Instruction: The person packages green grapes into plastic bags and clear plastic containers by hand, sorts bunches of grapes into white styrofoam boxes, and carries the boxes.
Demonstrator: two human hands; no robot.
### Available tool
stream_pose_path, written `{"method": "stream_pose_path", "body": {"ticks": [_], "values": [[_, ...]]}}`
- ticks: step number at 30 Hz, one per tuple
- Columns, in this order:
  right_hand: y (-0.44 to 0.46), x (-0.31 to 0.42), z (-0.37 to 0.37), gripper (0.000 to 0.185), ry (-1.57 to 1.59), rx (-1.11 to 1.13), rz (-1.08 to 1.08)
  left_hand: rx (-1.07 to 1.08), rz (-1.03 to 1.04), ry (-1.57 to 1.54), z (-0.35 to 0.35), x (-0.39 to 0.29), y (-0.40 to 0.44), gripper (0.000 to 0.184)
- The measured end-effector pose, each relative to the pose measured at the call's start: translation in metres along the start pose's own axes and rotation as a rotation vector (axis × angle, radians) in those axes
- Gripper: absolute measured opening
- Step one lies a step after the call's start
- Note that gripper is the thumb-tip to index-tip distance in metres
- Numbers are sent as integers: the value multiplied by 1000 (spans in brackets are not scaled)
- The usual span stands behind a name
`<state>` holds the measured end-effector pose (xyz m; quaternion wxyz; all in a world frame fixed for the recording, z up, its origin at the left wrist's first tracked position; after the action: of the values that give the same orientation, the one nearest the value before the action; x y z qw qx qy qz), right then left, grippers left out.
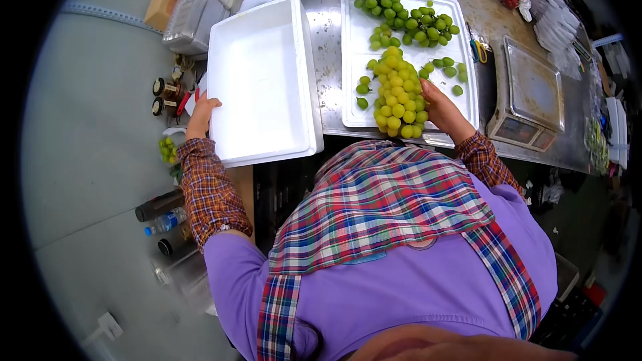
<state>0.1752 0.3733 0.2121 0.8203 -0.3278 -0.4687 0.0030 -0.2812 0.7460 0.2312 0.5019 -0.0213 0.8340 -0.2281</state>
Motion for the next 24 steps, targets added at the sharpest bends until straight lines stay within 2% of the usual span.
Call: {"method": "stream_pose_path", "body": {"ticks": [4, 7, 8, 10, 11, 12, 14, 15, 17, 19, 22, 24], "values": [[9, -6, -5, 73, -1, 12, -24, -88, 155, 47, 12, -17, -2, 58], [13, -10, -6, 75, 22, 2, -69, -719, 571, 745, 20, -40, -13, 56], [13, -13, -5, 75, 31, 5, -82, -720, 670, 682, 38, -66, -38, 48], [17, -15, -6, 76, 37, 1, -108, -385, 703, 152, 100, -103, -87, 42], [17, -17, -5, 76, 40, -2, -115, -92, 627, -135, 135, -107, -102, 40], [10, -11, 2, 59, 70, -59, -85, 208, 461, -333, 169, -116, -126, 45], [12, -15, 1, 62, 49, -85, -75, 517, 120, -213, 224, -117, -150, 59], [13, -15, 1, 64, 34, -95, -74, 603, -41, -210, 249, -114, -153, 65], [8, -12, 9, 55, 1, -144, -82, 604, -105, -72, 287, -106, -150, 80], [12, -19, 6, 53, -39, -157, -116, 542, -139, -56, 308, -102, -149, 78], [6, -12, 16, 51, 25, -115, -148, 698, -271, -189, 328, -88, -138, 75], [6, -14, 20, 50, 81, -98, -166, 661, -251, -173, 334, -92, -141, 73]]}}
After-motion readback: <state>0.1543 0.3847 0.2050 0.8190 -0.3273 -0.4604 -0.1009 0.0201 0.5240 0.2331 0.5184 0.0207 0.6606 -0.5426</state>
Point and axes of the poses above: each hand's wrist, its own y-axis towards the middle knuckle, its own z-axis out of the palm, x = y × z, the point moved 1 cm from there along y, towards the middle knuckle, and after that the axes turned 8 degrees about -x, right-handed, at the moved point
